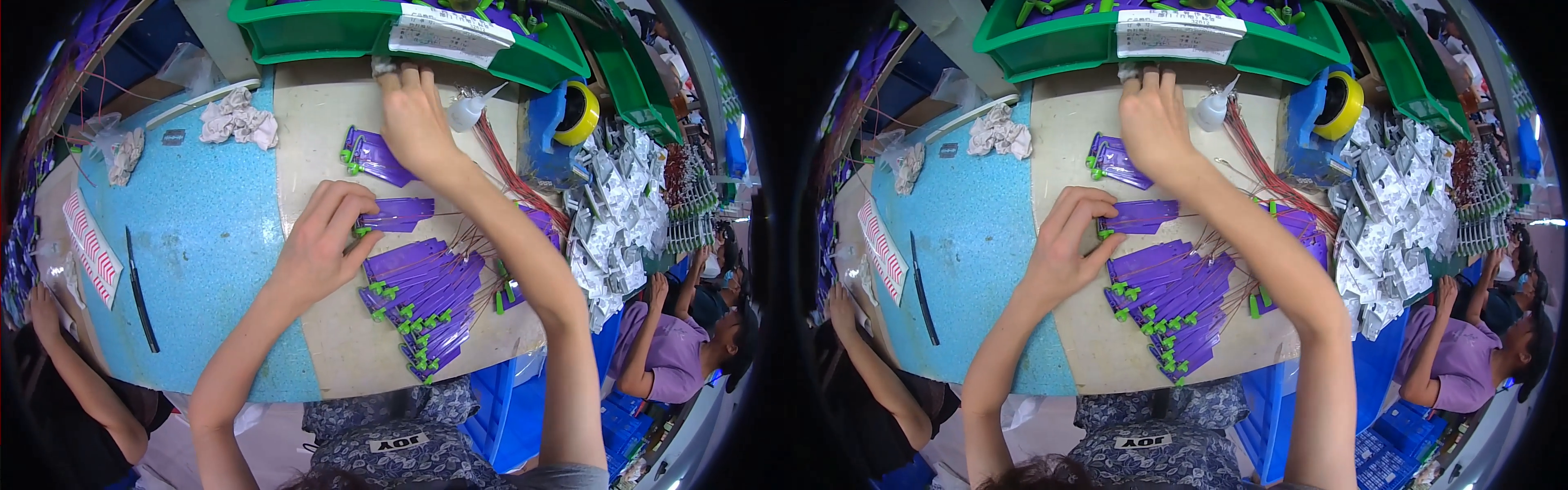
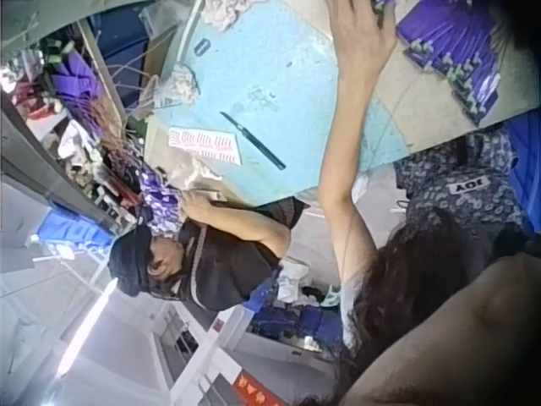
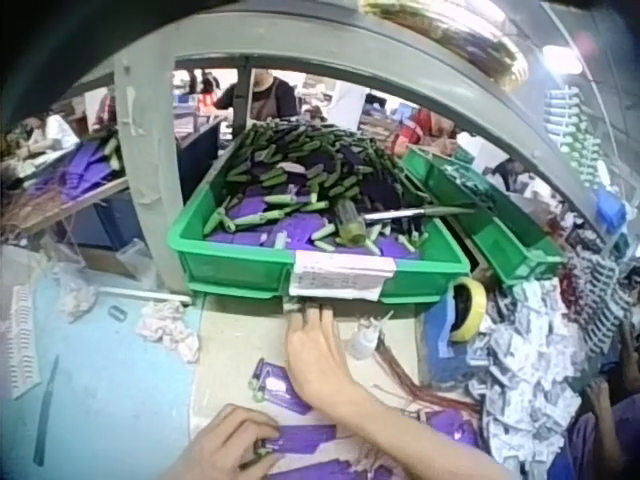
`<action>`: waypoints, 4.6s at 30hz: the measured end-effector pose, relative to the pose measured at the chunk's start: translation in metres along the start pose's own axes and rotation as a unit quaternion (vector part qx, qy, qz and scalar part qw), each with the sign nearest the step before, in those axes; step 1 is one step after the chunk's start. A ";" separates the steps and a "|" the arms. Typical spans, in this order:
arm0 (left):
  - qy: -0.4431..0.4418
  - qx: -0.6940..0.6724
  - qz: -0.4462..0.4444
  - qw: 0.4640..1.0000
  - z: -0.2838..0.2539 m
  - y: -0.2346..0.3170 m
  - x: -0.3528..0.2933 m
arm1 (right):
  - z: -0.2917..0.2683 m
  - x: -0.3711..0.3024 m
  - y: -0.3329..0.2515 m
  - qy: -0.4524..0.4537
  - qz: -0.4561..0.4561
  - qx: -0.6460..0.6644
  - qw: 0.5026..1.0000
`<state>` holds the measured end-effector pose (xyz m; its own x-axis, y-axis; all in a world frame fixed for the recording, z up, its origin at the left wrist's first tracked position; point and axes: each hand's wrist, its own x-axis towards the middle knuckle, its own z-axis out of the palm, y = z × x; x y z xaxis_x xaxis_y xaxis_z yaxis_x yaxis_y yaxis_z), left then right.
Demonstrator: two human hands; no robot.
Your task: The person assembles plastic components with wires by hand, then applies adhesive from a bottle to secure the parts.
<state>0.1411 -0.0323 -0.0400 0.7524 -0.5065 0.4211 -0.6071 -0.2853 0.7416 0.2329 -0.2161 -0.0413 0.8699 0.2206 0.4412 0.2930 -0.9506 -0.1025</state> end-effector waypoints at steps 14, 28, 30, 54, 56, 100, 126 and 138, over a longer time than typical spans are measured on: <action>-0.001 -0.003 0.013 1.000 -0.005 -0.003 -0.005 | -0.103 -0.086 -0.010 -0.107 -0.015 0.161 0.981; -0.069 0.083 0.058 0.992 -0.013 0.011 -0.009 | -0.076 -0.055 0.031 0.033 0.169 0.301 0.938; -0.032 0.129 0.027 0.991 -0.015 0.004 -0.008 | -0.112 -0.070 0.005 -0.007 0.213 0.405 0.889; -0.016 0.011 -0.024 1.000 -0.013 -0.007 -0.002 | -0.122 -0.134 -0.018 -0.023 0.328 0.368 0.870; -0.011 0.020 -0.007 1.000 -0.012 -0.007 0.000 | -0.133 -0.140 -0.017 -0.007 0.347 0.394 0.851; -0.041 0.216 0.045 0.974 -0.013 0.018 -0.036 | -0.155 -0.148 -0.024 -0.013 0.356 0.429 0.830; -0.036 0.178 0.023 0.983 -0.017 0.013 -0.030 | -0.141 -0.135 -0.036 -0.076 0.302 0.371 0.875; 0.016 0.178 0.043 0.983 -0.009 0.006 -0.030 | -0.148 -0.140 -0.037 -0.079 0.284 0.352 0.888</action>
<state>0.1166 -0.0114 -0.0435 0.6984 -0.5176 0.4943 -0.7157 -0.5116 0.4755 0.0416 -0.2443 0.0329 0.9855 -0.1692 0.0150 -0.0833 -0.5585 -0.8253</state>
